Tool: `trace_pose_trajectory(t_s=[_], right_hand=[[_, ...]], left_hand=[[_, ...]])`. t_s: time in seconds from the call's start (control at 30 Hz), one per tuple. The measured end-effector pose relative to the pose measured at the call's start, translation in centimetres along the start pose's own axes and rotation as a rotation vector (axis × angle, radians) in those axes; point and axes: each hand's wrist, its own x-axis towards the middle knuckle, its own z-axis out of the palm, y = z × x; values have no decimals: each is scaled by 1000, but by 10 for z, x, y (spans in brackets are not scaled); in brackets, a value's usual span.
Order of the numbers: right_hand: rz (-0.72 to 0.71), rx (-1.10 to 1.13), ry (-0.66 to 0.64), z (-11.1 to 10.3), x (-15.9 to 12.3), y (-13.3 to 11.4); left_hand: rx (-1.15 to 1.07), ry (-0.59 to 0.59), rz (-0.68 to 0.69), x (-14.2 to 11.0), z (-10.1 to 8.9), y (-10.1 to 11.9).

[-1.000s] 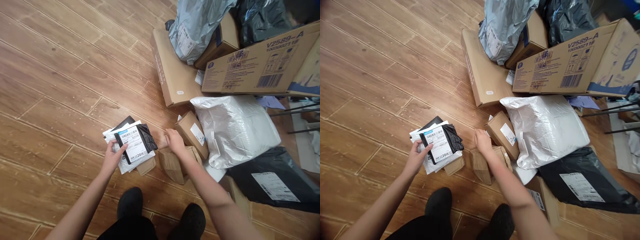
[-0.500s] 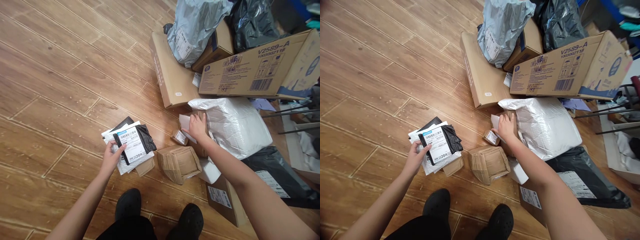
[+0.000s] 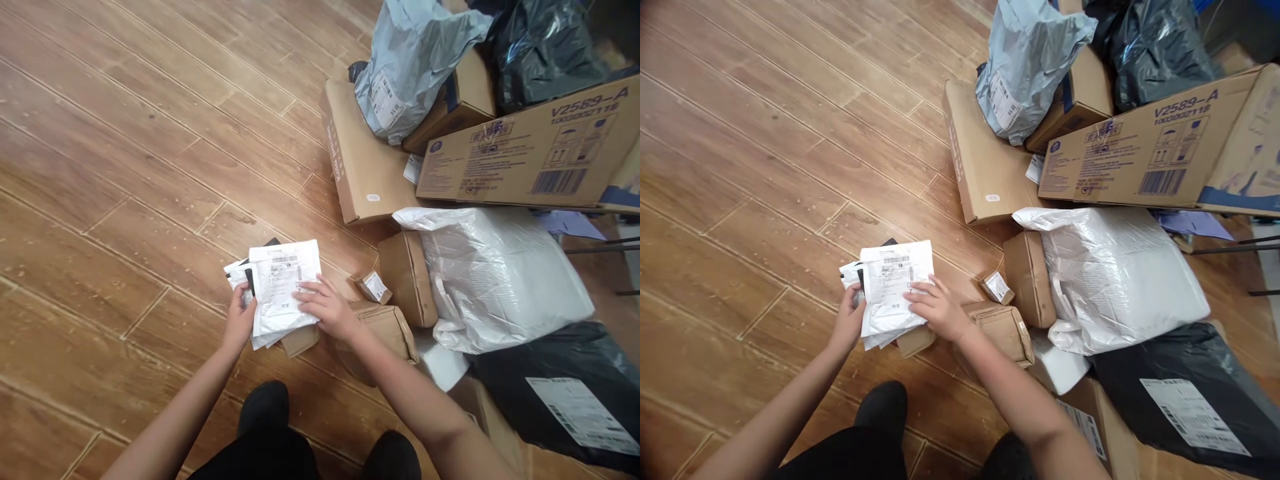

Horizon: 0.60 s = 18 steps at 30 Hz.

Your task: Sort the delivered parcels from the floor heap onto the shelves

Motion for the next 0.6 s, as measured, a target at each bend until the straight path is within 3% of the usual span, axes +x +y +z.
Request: trace_pose_trajectory(t_s=[0.07,0.13,0.27,0.4,0.47,0.53,0.6], right_hand=[[-9,-5,11,20,-3,1],[28,-25,58,27,-9,4],[132,41,63,13,-15,2],[188,322,42,5,-8,-7],[339,408,277,14,0,-6],[629,416,589,26,9,-1],[879,475,681,37,18,4]], left_hand=[[16,41,-2,-1,-2,-2],[52,73,-7,-2,-3,0],[109,92,-55,-2,-1,11],[139,72,-90,0,0,16],[150,54,-86,0,0,16],[175,48,-75,0,-1,17],[200,52,-68,-1,-1,18]])
